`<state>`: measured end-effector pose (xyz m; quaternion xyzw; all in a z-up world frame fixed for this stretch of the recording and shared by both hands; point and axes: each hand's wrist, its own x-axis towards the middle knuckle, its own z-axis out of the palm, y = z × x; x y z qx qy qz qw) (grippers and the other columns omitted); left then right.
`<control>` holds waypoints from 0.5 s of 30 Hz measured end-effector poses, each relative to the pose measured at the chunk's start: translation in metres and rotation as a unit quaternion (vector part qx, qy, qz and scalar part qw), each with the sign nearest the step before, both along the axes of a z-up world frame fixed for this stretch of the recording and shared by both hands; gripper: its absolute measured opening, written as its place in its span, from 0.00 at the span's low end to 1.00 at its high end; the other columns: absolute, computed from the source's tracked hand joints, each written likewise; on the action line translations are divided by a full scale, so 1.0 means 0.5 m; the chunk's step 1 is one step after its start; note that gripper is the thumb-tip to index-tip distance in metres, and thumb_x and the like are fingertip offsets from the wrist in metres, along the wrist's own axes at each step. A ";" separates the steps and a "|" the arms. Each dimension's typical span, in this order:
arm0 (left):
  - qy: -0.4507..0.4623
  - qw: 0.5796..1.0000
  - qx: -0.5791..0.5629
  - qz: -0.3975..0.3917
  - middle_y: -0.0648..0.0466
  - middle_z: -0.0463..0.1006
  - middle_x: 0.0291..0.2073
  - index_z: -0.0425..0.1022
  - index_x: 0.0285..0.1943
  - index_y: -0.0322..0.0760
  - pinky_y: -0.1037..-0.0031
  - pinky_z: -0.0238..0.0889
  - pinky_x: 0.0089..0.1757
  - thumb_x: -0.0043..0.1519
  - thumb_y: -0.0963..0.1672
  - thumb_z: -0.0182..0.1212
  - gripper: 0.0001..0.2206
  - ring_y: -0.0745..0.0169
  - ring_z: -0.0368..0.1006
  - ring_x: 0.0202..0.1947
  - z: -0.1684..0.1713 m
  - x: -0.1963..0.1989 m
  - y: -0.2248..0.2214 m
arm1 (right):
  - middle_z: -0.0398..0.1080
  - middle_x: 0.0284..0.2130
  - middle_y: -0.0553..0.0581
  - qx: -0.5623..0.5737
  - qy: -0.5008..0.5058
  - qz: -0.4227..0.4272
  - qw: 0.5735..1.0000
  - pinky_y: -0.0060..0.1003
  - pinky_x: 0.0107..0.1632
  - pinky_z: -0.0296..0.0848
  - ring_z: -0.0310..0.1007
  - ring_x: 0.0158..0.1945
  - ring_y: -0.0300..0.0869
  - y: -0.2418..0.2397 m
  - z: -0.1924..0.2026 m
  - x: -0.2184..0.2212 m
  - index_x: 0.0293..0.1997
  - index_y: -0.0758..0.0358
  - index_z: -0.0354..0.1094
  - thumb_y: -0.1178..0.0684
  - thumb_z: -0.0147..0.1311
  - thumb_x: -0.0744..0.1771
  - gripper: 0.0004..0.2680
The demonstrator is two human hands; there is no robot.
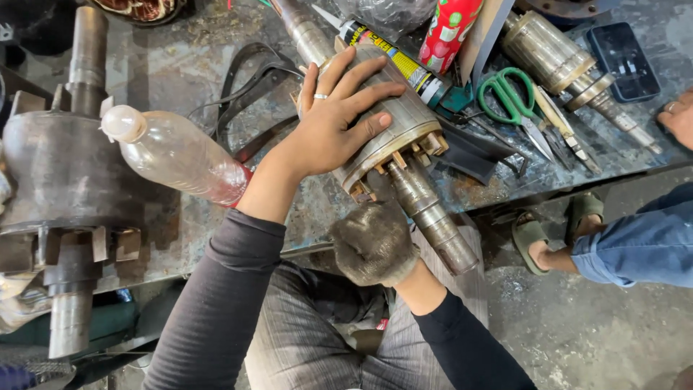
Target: Cleaning a motor shaft on a workbench using a liquid solvent and a gloved hand to wipe away grime.
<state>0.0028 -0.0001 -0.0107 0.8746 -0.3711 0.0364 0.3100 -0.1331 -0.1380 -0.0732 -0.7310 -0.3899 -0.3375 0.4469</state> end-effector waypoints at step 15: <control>-0.025 1.000 0.007 -0.005 0.57 0.57 0.79 0.69 0.76 0.59 0.38 0.13 0.69 0.78 0.53 0.43 0.19 0.46 0.33 0.81 0.008 0.005 -0.014 | 0.76 0.24 0.59 0.018 0.005 -0.014 1.000 0.63 0.69 0.63 0.75 0.27 0.52 -0.021 0.028 0.016 0.30 0.66 0.77 0.58 0.48 0.68 0.09</control>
